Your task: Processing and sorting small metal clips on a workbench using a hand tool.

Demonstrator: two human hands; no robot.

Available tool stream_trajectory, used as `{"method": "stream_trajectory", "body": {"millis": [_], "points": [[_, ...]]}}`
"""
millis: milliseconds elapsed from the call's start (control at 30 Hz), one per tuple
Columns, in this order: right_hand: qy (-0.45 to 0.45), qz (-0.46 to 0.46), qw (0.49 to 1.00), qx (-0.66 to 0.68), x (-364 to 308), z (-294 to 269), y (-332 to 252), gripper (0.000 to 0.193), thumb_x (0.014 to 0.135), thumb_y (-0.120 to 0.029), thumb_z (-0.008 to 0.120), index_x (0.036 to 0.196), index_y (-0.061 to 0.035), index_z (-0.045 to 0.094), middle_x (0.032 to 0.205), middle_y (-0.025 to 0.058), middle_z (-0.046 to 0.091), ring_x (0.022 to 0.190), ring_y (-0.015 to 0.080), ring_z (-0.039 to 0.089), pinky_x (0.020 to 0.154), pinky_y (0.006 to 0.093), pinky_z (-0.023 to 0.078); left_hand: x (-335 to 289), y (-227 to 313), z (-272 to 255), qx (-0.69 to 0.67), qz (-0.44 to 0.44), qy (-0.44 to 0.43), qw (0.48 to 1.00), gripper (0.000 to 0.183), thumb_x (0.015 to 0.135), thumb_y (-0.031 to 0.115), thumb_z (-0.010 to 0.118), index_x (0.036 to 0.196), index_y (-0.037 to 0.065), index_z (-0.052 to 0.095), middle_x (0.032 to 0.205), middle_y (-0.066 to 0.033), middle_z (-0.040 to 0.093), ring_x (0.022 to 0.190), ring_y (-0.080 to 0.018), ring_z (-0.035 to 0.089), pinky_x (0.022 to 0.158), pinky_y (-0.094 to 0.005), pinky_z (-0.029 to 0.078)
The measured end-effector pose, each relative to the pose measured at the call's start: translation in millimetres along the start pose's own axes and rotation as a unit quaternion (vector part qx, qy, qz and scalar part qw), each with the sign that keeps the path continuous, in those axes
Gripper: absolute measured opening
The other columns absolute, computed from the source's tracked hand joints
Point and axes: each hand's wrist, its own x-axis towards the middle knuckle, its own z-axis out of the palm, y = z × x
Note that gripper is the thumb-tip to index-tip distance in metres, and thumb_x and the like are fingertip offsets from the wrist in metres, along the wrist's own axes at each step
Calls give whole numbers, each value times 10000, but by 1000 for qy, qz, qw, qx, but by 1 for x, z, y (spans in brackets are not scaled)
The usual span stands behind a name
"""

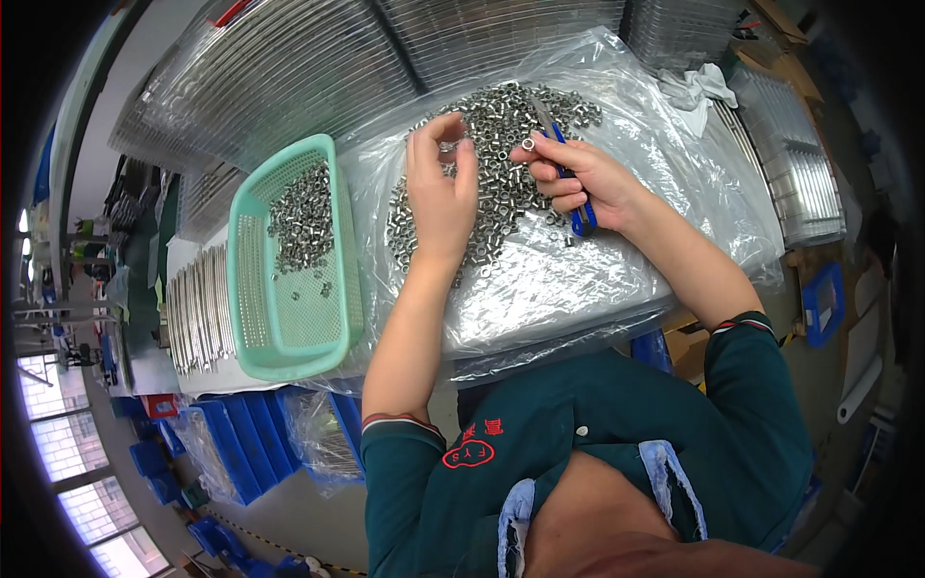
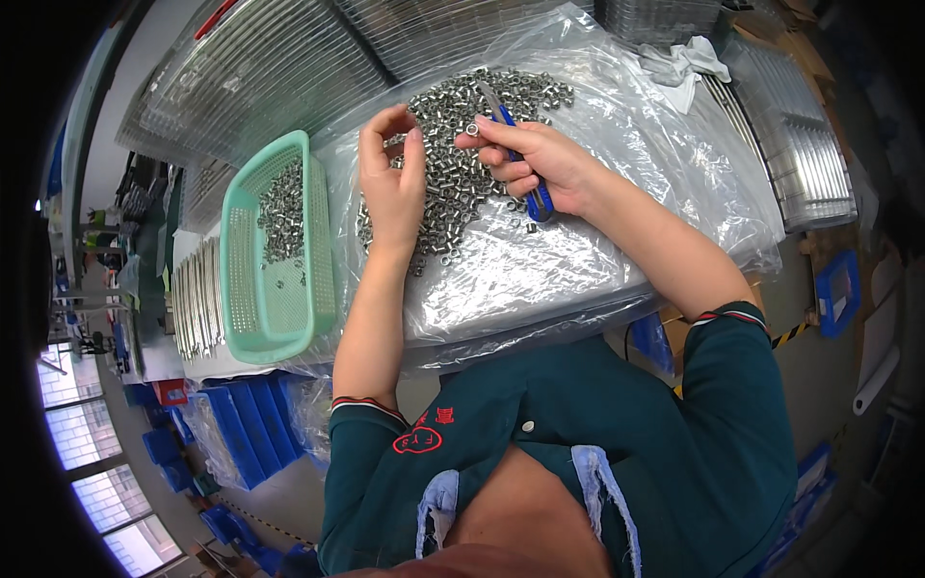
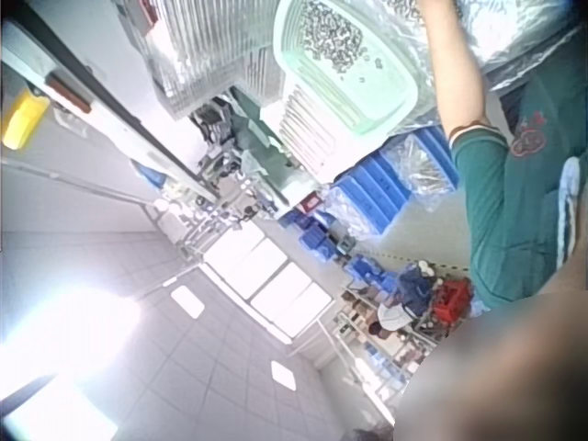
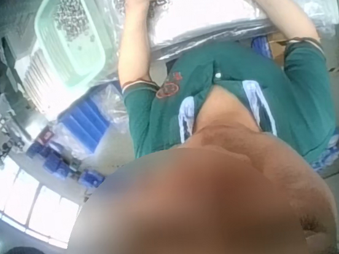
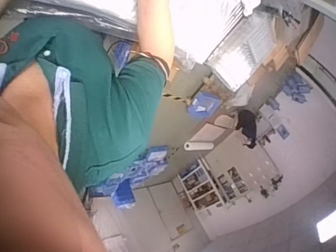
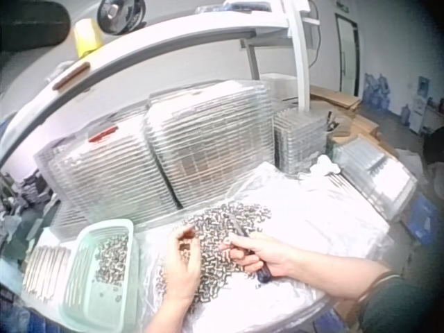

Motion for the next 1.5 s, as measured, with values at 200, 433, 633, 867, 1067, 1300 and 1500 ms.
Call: {"method": "stream_trajectory", "body": {"millis": [200, 433, 633, 867, 1067, 1300, 1500], "points": [[33, -20, 998, -53, -2, 4, 1, 202, 879, -262, 537, 863, -60, 533, 656, -60, 468, 443, -34, 328, 346, 109, 245, -1, -3, -2, 91, 156, -118, 976, 147, 730, 122, 664, 861, 66, 627, 892, -58, 578, 859, -224, 524, 738, -313, 426], [21, -21, 999, -33, -2, 2, 1, 181, 873, -247, 549, 806, -85, 504, 662, -54, 477, 447, -34, 345, 345, 107, 262, -2, -3, -1, 98, 174, -113, 973, 164, 704, 71, 684, 862, 65, 644, 903, -46, 605, 841, -196, 548, 743, -296, 429], [27, -15, 999, -37, -2, 3, 1, 166, 874, -238, 547, 824, -84, 512, 664, -51, 483, 444, -35, 349, 343, 105, 271, -3, -2, -1, 99, 166, -121, 974, 174, 700, 58, 684, 869, 65, 643, 899, -52, 603, 844, -198, 550, 749, -296, 431], [21, -9, 1000, -19, -1, -1, 1, 159, 869, -229, 555, 815, -86, 512, 658, -53, 487, 442, -35, 353, 343, 104, 274, -4, -2, -2, 114, 154, -137, 972, 193, 736, 81, 657, 928, 75, 646, 915, -60, 596, 858, -205, 547, 746, -302, 434], [17, -11, 999, -25, 0, -1, 2, 153, 871, -226, 552, 818, -89, 509, 663, -51, 486, 445, -35, 352, 345, 104, 272, -4, -2, -2, 109, 142, -146, 973, 197, 744, 75, 648, 941, 81, 642, 926, -64, 592, 874, -204, 544, 760, -304, 430], [26, -20, 999, -12, -2, 2, 1, 141, 876, -218, 543, 913, -98, 478, 677, -45, 476, 451, -30, 357, 346, 104, 272, -5, 0, 1, 90, 147, -149, 974, 193, 733, 49, 654, 922, 62, 619, 941, -64, 590, 890, -201, 543, 738, -293, 442], [25, -11, 999, -17, -2, 1, 0, 146, 871, -216, 550, 906, -93, 478, 679, -42, 476, 447, -25, 355, 346, 108, 269, -5, -2, 0, 80, 143, -148, 975, 208, 740, 57, 653, 942, 47, 604, 936, -69, 590, 875, -191, 542, 703, -281, 443]]}}
